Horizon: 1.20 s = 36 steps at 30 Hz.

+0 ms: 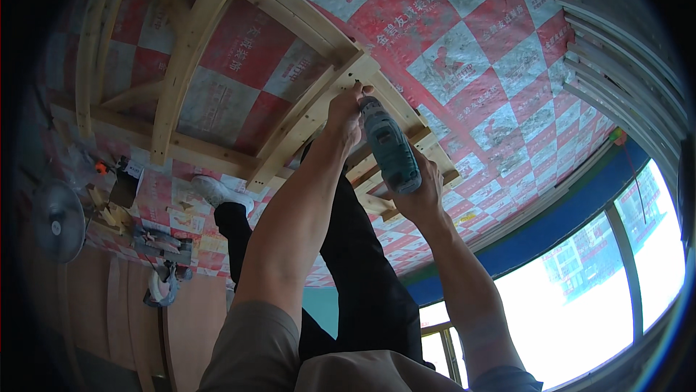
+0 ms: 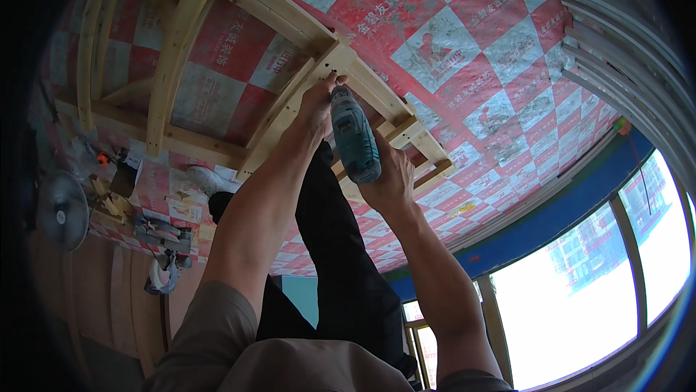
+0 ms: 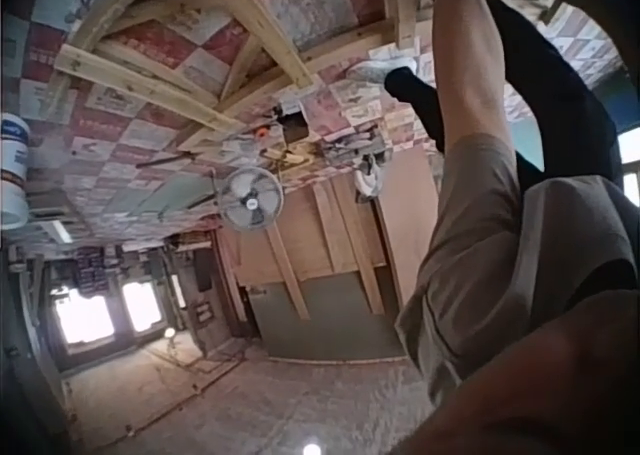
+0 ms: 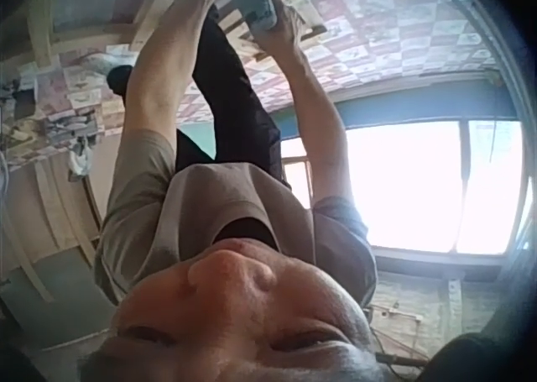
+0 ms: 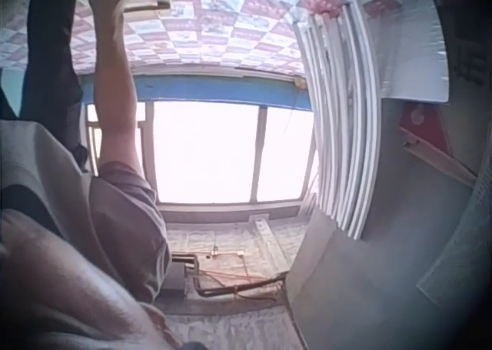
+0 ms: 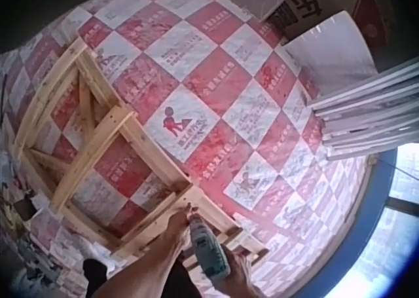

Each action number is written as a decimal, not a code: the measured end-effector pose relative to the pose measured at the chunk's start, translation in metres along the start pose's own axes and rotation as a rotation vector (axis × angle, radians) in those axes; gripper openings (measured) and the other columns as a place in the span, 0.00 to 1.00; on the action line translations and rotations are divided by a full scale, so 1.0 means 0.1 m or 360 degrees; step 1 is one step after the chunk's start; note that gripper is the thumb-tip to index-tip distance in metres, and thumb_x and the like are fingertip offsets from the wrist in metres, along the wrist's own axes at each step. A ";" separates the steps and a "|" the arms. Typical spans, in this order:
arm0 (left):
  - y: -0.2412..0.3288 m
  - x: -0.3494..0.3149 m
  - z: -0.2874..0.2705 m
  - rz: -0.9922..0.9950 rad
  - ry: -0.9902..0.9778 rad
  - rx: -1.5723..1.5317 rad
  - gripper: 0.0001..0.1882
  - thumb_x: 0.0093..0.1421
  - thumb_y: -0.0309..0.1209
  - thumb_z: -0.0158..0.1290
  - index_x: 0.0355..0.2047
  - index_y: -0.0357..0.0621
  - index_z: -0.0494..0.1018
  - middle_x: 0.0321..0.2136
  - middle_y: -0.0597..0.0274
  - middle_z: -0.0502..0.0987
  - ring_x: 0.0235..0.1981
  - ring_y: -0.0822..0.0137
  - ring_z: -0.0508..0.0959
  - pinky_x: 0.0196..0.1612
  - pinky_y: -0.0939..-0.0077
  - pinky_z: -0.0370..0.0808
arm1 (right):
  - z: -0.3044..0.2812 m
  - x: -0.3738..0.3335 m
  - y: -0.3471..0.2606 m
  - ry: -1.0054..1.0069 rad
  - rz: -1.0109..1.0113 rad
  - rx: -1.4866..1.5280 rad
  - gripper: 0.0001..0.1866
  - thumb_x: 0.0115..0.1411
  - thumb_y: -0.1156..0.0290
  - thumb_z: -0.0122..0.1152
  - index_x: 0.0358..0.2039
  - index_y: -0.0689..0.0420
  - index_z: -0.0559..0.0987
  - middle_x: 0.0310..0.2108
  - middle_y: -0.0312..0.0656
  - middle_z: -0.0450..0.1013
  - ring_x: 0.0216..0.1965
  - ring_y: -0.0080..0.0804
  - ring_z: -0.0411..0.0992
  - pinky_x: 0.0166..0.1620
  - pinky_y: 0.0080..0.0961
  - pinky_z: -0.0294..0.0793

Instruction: Assemble a wooden frame using a power drill and screws.

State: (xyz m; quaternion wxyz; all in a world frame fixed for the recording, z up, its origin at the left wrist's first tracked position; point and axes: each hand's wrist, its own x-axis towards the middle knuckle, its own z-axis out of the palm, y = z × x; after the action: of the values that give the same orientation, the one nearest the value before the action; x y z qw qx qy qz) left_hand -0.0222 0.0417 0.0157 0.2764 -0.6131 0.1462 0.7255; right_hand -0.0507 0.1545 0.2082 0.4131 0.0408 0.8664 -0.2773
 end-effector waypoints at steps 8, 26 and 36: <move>0.00 -0.02 0.07 0.0039 -0.0033 -0.0052 0.17 0.71 0.42 0.48 0.42 0.41 0.78 0.33 0.65 0.74 0.29 0.72 0.71 0.32 0.74 0.68 | -0.03 0.04 0.06 -0.0016 0.0011 0.0039 0.22 0.51 0.67 0.63 0.49 0.56 0.78 0.27 0.54 0.78 0.31 0.57 0.78 0.36 0.47 0.76; -0.22 -1.56 0.11 0.1719 0.0327 0.1362 0.29 0.62 0.50 0.55 0.52 0.37 0.72 0.35 0.48 0.74 0.34 0.58 0.79 0.36 0.67 0.74 | 0.16 0.10 -0.04 -0.0166 0.0271 -0.0342 0.22 0.50 0.59 0.66 0.45 0.49 0.76 0.33 0.50 0.80 0.39 0.54 0.79 0.41 0.51 0.75; 0.02 -1.78 0.42 0.1484 0.0365 0.2157 0.35 0.59 0.52 0.57 0.56 0.36 0.69 0.31 0.42 0.79 0.30 0.45 0.82 0.35 0.57 0.80 | -0.04 0.31 -0.19 -0.0369 0.0401 -0.0483 0.35 0.48 0.55 0.67 0.60 0.37 0.72 0.41 0.44 0.81 0.45 0.48 0.79 0.46 0.47 0.76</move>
State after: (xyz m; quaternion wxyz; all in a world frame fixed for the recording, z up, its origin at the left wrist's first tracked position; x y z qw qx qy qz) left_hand -0.0402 0.0239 0.1969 0.2401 -0.2605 0.8179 0.4533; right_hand -0.0795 0.1353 0.1959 0.5428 0.0538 0.8330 -0.0929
